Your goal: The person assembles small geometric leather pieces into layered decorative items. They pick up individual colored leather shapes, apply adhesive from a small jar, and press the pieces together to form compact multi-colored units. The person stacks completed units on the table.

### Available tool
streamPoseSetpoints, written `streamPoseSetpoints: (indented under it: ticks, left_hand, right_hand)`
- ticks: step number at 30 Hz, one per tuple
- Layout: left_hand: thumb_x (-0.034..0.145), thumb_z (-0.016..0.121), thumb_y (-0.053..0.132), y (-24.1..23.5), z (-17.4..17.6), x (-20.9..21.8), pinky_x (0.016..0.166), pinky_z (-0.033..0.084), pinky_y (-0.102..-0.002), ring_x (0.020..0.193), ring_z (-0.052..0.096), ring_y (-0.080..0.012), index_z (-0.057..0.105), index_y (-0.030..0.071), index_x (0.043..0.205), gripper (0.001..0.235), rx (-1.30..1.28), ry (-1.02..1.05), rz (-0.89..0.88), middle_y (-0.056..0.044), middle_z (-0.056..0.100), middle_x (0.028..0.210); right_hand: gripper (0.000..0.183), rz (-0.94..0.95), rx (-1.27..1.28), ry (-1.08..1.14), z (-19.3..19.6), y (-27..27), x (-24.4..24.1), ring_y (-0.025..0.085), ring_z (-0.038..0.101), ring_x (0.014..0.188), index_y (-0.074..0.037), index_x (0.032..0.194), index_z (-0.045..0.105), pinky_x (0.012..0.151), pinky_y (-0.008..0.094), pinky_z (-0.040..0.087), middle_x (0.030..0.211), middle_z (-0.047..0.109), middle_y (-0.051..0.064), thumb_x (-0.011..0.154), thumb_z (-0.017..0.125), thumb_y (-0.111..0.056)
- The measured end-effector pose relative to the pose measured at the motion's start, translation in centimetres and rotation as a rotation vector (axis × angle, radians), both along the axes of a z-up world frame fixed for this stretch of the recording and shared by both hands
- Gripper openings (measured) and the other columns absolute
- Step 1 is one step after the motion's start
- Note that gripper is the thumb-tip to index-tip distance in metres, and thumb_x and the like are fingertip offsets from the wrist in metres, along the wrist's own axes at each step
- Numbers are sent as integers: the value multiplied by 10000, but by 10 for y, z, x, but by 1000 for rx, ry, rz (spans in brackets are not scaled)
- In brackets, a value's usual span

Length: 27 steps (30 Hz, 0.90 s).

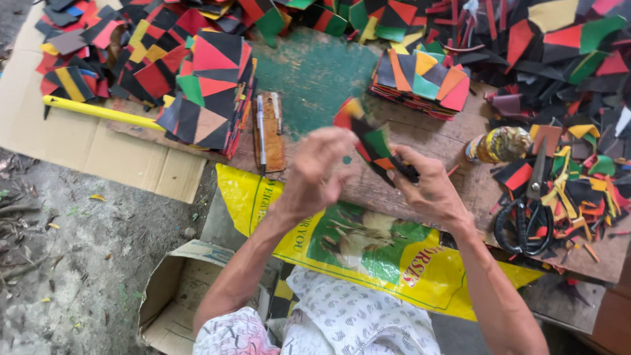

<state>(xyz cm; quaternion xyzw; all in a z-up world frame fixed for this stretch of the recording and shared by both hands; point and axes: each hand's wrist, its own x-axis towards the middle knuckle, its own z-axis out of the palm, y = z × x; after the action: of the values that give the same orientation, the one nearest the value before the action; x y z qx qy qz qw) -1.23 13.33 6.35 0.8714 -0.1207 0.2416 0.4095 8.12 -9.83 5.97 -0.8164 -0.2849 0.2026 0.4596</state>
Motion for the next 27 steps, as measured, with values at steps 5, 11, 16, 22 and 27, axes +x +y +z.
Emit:
streamPoseSetpoints:
  ticks: [5, 11, 16, 22, 27]
  left_hand:
    - [596, 889, -2, -2, -32, 33, 1124, 408, -492, 1337, 471, -464, 392, -16, 1483, 1017, -165, 106, 17, -275, 478, 1425]
    - [761, 762, -60, -11, -48, 40, 1017, 610, -362, 1136, 697, -272, 593, 86, 1347, 627, -302, 331, -46, -112, 632, 1201]
    - [706, 802, 16, 0, -26, 36, 817, 527, -451, 930, 662, -320, 667, 73, 1074, 397, 261, 285, -161, -111, 648, 1016]
    - [812, 822, 81, 25, 32, 19, 756, 563, -431, 850, 718, -315, 725, 71, 1137, 339, 125, 235, -41, -141, 735, 979]
    - [1079, 727, 39, 143, 74, -9, 892, 590, -273, 974, 681, -132, 677, -11, 1278, 211, -265, 98, 373, -65, 716, 1103]
  right_hand:
    - [499, 31, 1, -340, -15, -16, 1, 263, 703, 1053, -12, 1262, 680, 908, 336, 545, 1146, 737, 164, 772, 744, 55]
    - [388, -234, 179, -269, -44, -12, -18, 215, 729, 1005, -22, 1140, 731, 911, 322, 577, 1095, 748, 121, 771, 788, 84]
    - [371, -28, 182, -208, -36, -15, -8, 174, 741, 978, -34, 1115, 746, 880, 292, 584, 1071, 766, 105, 769, 781, 93]
    - [792, -142, 378, -193, -15, -11, -8, 215, 611, 1211, -9, 1507, 432, 1085, 353, 489, 1331, 626, 160, 814, 813, 26]
    - [713, -220, 394, -110, -32, -17, -14, 173, 665, 1139, -50, 1540, 441, 1044, 333, 555, 1263, 680, 105, 912, 777, -14]
